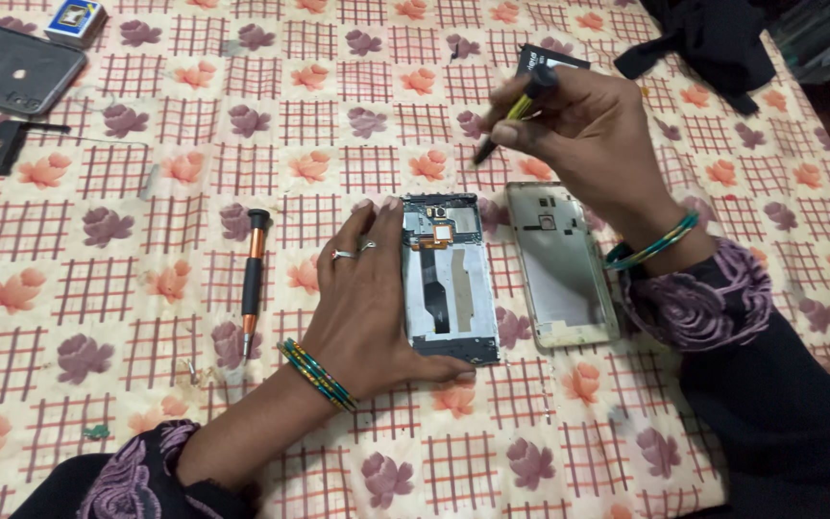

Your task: The person works on a disassembled smartphone lying on a table, prying at the frame with a screwdriver and brushing the internal components and back cover with a toothbrush. They lift off the phone's back cover, brush its inside, then resume prying and unscrewing parts of the frame.

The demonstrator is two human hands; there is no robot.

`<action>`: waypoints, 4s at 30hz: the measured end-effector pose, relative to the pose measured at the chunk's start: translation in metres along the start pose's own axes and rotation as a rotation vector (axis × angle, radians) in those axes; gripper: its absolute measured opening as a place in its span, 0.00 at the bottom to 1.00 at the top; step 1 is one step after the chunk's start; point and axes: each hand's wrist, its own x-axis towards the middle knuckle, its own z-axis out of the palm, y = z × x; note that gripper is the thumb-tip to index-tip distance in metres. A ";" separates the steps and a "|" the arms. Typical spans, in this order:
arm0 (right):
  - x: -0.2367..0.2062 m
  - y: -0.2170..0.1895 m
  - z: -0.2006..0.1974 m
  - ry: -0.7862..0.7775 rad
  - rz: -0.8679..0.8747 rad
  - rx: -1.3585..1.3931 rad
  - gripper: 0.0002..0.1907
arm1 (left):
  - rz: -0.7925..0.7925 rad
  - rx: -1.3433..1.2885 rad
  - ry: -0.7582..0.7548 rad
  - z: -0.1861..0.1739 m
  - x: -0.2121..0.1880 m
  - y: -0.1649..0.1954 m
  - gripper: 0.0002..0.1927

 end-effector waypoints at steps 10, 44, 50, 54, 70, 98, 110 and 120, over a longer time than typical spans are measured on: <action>0.002 -0.012 0.018 -0.032 -0.120 0.008 0.25 | -0.069 -0.025 -0.060 0.001 -0.001 0.007 0.84; 0.002 -0.023 0.022 -0.107 -0.178 -0.127 0.26 | -0.032 -0.021 -0.028 -0.002 -0.001 0.009 0.85; 0.002 -0.025 0.022 -0.109 -0.178 -0.138 0.26 | -0.036 -0.023 -0.026 -0.002 -0.001 0.009 0.85; 0.002 -0.027 0.022 -0.097 -0.197 -0.171 0.25 | -0.034 -0.020 -0.032 -0.002 -0.001 0.008 0.85; 0.004 -0.021 0.028 -0.093 -0.222 0.056 0.21 | -0.028 -0.007 -0.022 0.002 0.000 0.007 0.85; -0.002 -0.006 0.034 0.024 -0.245 -0.017 0.25 | -0.037 -0.013 -0.031 0.002 0.002 0.008 0.84; -0.001 -0.006 0.032 0.069 -0.202 -0.079 0.27 | -0.050 -0.028 -0.032 0.001 0.002 0.009 0.84; 0.002 -0.014 0.032 0.030 -0.252 -0.060 0.26 | -0.043 -0.016 -0.030 0.002 0.002 0.008 0.84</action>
